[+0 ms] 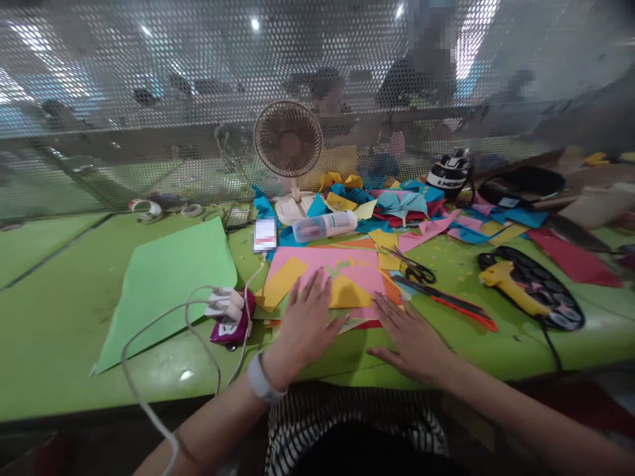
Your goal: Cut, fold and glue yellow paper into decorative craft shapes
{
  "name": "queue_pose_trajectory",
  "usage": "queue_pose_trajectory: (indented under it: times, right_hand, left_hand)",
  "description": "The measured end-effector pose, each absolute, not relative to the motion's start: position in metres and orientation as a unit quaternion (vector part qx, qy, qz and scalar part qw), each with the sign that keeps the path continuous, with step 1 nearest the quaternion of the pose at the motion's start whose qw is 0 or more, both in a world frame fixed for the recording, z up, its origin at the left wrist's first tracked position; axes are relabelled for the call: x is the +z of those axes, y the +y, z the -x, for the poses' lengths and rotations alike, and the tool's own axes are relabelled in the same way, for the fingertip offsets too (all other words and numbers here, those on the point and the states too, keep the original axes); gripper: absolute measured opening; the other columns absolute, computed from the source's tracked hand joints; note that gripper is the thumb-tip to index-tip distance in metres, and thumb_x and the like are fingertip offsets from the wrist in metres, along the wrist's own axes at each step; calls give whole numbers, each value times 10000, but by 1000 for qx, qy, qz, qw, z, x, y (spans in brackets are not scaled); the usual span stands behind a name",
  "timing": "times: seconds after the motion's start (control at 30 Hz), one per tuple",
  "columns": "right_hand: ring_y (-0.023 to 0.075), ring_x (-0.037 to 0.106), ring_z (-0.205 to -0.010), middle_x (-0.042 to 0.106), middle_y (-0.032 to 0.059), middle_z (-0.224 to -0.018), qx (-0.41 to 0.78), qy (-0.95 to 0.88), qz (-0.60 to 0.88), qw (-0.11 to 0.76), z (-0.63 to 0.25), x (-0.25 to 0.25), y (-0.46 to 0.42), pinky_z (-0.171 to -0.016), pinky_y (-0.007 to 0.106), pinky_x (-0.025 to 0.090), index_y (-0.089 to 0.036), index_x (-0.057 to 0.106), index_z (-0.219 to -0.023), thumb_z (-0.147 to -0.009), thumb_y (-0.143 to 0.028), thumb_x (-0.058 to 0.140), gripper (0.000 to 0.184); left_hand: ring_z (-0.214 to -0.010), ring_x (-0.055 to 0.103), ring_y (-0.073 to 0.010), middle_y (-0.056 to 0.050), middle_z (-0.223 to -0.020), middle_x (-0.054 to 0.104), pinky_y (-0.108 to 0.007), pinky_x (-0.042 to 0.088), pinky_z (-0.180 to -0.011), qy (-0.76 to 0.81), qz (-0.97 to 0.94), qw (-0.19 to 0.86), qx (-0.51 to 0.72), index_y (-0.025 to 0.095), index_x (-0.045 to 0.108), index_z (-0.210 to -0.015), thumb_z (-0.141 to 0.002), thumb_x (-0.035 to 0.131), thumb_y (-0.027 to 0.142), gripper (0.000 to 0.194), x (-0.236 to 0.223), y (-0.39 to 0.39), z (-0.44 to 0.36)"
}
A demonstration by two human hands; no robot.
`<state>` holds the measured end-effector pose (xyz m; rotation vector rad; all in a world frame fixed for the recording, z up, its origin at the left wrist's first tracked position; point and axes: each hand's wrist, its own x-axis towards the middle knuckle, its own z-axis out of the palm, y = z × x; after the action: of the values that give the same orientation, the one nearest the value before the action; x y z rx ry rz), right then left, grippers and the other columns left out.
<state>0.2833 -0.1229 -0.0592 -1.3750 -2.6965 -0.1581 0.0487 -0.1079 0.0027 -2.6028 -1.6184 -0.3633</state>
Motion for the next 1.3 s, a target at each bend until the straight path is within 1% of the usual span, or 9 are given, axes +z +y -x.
queue_pose_trajectory:
  times: [0.07,0.13,0.27,0.33,0.4,0.5,0.67,1.0,1.3]
  right_hand:
    - [280,252,-1346,299,187,-1445,-56,-889,450,61,-283,-61,-123,-1059,474,252,-40,346,-1375,-864,-640,281,791]
    - [275,240,-1351,291,191,-1449,-56,-890,448,68,-284,-63,-124,-1061,471,252,-41,338,-1378,-868,-626,297,777]
    - [279,258,-1344,308,188,-1444,-46,-886,455,75,-283,-65,-124,-1063,471,261,-52,335,-1383,-863,-621,324,771]
    - [282,242,-1350,305,190,-1445,-41,-885,456,80,-283,-65,-124,-1070,470,255,-47,342,-1380,-857,-631,324,784]
    - [280,219,-1359,289,186,-1453,-37,-885,456,88,-282,-63,-124,-1081,465,241,-50,338,-1383,-853,-641,320,794]
    - [281,219,-1358,272,189,-1458,-33,-885,456,90,-282,-61,-124,-1086,465,235,-45,332,-1385,-856,-643,309,799]
    - [284,209,-1361,249,192,-1465,-33,-884,455,96,-283,-62,-124,-1087,469,236,-35,308,-1394,-860,-630,323,799]
    - [281,202,-1364,229,168,-1476,-29,-886,453,90,-285,-65,-124,-1077,483,253,-60,276,-1411,-866,-598,348,769]
    - [277,232,-1355,248,170,-1469,-36,-885,455,90,-286,-68,-124,-1077,469,256,-55,275,-1410,-865,-597,352,773]
  left_hand:
    - [-1133,504,-267,-142,-1212,571,-402,388,-923,-529,838,-60,-122,152,564,-1104,-894,376,416,386,9,-95,-75]
    - [-955,596,-264,-139,-1001,653,-381,435,-810,-550,806,-192,-104,147,585,-1012,-885,390,393,339,7,-81,-92]
    - [-755,642,-259,-127,-751,686,-331,452,-665,-547,786,-279,-71,140,629,-729,-810,486,395,303,-7,-57,-97]
    - [-593,637,-218,-91,-567,655,-294,453,-579,-538,770,-340,-47,152,606,-590,-799,484,418,359,-12,-49,-91]
    - [-484,610,-182,-63,-462,614,-266,450,-515,-528,746,-406,-24,159,574,-497,-795,475,470,442,-14,-43,-86]
    - [-456,604,-166,-49,-441,610,-255,459,-488,-514,708,-485,-5,159,566,-468,-775,475,561,514,-12,-37,-82]
    - [-462,598,-161,-31,-456,618,-269,469,-491,-509,667,-544,-9,159,570,-478,-649,623,601,477,-12,-31,-81]
    - [-457,593,-171,-34,-398,581,-266,432,-471,-536,637,-554,-10,144,585,-439,-559,693,610,494,-15,-30,-73]
    - [-440,600,-164,-18,-425,609,-250,436,-438,-606,582,-541,-37,175,481,-485,-503,687,667,534,-11,-47,-10]
